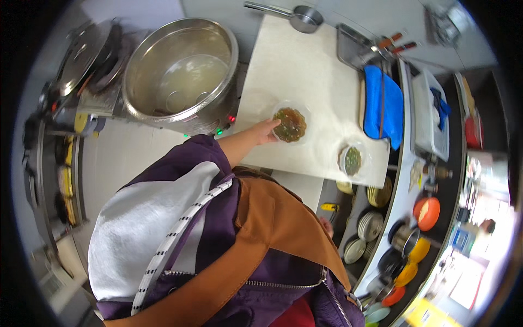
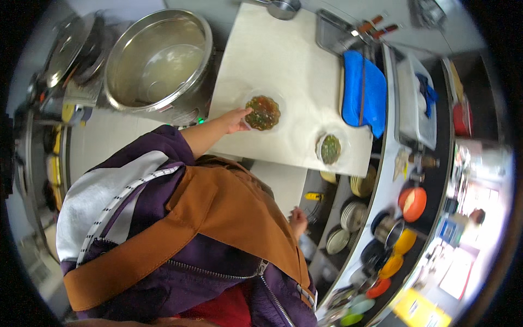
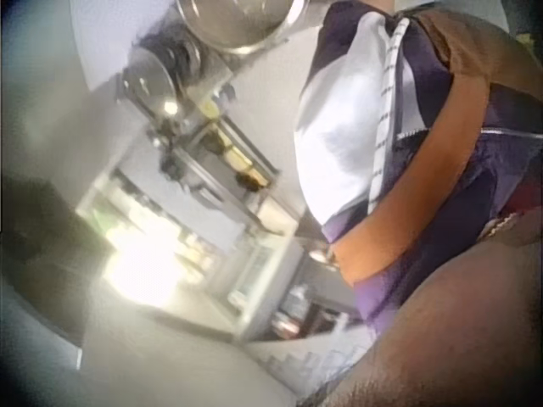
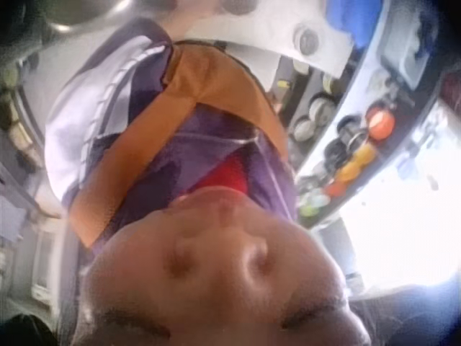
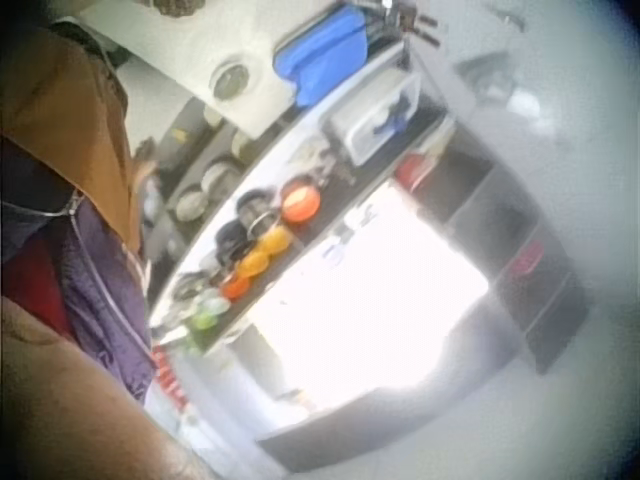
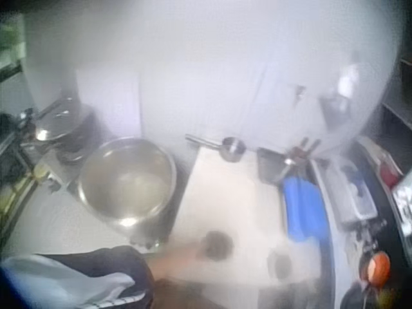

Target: The person assembles two noodle bowls in a commercial kitchen. They place pre-portioned ingredients into bowls, cook noodles in a large pot using a strainer, and transfer them into the bowls. They add broth, meat, and seasonings, then hand the finished bowls to a customer.

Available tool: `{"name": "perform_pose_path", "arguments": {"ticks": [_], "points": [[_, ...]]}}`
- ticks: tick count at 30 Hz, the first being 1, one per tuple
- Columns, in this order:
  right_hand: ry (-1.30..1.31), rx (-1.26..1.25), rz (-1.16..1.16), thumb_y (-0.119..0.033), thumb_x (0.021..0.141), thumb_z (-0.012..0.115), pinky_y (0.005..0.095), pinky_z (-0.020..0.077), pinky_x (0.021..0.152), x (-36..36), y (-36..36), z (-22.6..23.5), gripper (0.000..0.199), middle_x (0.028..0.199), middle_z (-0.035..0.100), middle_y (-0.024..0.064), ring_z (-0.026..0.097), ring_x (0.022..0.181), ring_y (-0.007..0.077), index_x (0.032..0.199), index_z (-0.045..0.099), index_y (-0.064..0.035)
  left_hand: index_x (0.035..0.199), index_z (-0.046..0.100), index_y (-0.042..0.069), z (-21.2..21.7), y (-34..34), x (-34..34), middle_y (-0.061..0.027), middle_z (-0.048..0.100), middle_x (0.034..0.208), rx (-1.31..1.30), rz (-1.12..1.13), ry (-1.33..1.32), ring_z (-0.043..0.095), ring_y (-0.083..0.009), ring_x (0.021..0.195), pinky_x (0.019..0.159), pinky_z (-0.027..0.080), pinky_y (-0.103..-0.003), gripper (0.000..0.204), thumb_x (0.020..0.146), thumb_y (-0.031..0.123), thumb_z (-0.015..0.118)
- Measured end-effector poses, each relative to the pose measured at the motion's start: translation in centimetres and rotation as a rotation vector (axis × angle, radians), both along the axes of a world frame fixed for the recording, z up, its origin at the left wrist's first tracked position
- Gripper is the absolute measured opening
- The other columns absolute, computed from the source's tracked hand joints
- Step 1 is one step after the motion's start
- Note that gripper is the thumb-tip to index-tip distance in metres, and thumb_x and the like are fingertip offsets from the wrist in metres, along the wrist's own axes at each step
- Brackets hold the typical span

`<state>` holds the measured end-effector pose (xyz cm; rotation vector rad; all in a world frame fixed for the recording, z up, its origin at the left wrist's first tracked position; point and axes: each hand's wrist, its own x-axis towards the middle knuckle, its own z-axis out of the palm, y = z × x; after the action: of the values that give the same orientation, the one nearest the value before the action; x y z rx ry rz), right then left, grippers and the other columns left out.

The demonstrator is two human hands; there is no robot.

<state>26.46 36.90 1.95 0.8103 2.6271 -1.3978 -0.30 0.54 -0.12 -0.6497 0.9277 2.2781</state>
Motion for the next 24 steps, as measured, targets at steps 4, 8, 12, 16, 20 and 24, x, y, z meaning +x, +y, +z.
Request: {"name": "perform_pose_path", "arguments": {"ticks": [4, 8, 12, 16, 20, 24], "points": [[0.176, -0.193, 0.131, -0.019, 0.091, 0.050, 0.0189, 0.0377, 0.057, -15.8, 5.6, 8.1, 0.022, 0.073, 0.053, -0.0014, 0.045, 0.063, 0.0047, 0.089, 0.059, 0.0002, 0.116, 0.042, 0.013, -0.3, 1.1, 0.8, -0.0064, 0.050, 0.114, -0.167, 0.084, -0.067, 0.052, -0.0245, 0.101, 0.083, 0.045, -0.041, 0.043, 0.082, 0.031, 0.061], [0.407, 0.204, 0.432, -0.010, 0.083, 0.059, 0.0277, 0.0446, 0.070, -32.1, 10.9, 9.9, 0.023, 0.095, 0.057, 0.0118, 0.054, 0.080, 0.0179, 0.102, 0.057, 0.0023, 0.119, 0.040, 0.012, -0.3, 1.6, 2.2, -0.0070, 0.048, 0.117, -0.180, 0.154, -0.029, 0.048, -0.0250, 0.107, 0.085, 0.043, -0.041, 0.052, 0.080, 0.040, 0.061], [0.331, 0.724, 0.437, -0.019, 0.074, 0.068, 0.0395, 0.0419, 0.084, -45.4, 14.0, 7.2, 0.046, 0.108, 0.049, 0.0221, 0.051, 0.093, 0.0351, 0.112, 0.051, 0.0019, 0.120, 0.041, 0.007, 0.5, 0.6, 3.9, -0.0097, 0.046, 0.118, -0.317, 0.298, -0.235, 0.050, -0.0253, 0.101, 0.084, 0.043, -0.039, 0.061, 0.079, 0.048, 0.058], [0.056, 1.207, 0.590, -0.040, 0.079, 0.057, 0.0429, 0.0389, 0.089, -53.9, 16.4, 0.8, 0.049, 0.111, 0.052, 0.0232, 0.053, 0.093, 0.0371, 0.106, 0.056, 0.0013, 0.119, 0.041, 0.001, -0.3, -3.4, 10.0, -0.0128, 0.046, 0.117, -0.350, 0.514, -0.278, 0.052, -0.0277, 0.097, 0.081, 0.045, -0.038, 0.064, 0.080, 0.049, 0.056], [0.141, 1.622, 1.224, -0.017, 0.087, 0.040, 0.0363, 0.0449, 0.077, -57.0, 16.5, -5.1, 0.025, 0.082, 0.064, 0.0074, 0.061, 0.081, 0.0226, 0.081, 0.065, -0.0145, 0.116, 0.043, 0.000, -1.2, -6.3, 20.3, -0.0139, 0.049, 0.109, -0.414, 0.731, -0.403, 0.053, -0.0274, 0.093, 0.078, 0.046, -0.039, 0.058, 0.082, 0.045, 0.056], [0.178, 1.279, 0.901, -0.016, 0.088, 0.040, 0.0351, 0.0443, 0.074, -55.1, 10.2, -7.3, 0.024, 0.081, 0.062, 0.0074, 0.059, 0.078, 0.0220, 0.083, 0.063, -0.0124, 0.117, 0.042, -0.003, -2.2, -4.9, 30.4, -0.0174, 0.049, 0.112, -0.475, 1.017, -0.688, 0.055, -0.0306, 0.093, 0.076, 0.048, -0.041, 0.057, 0.083, 0.040, 0.057]]}}
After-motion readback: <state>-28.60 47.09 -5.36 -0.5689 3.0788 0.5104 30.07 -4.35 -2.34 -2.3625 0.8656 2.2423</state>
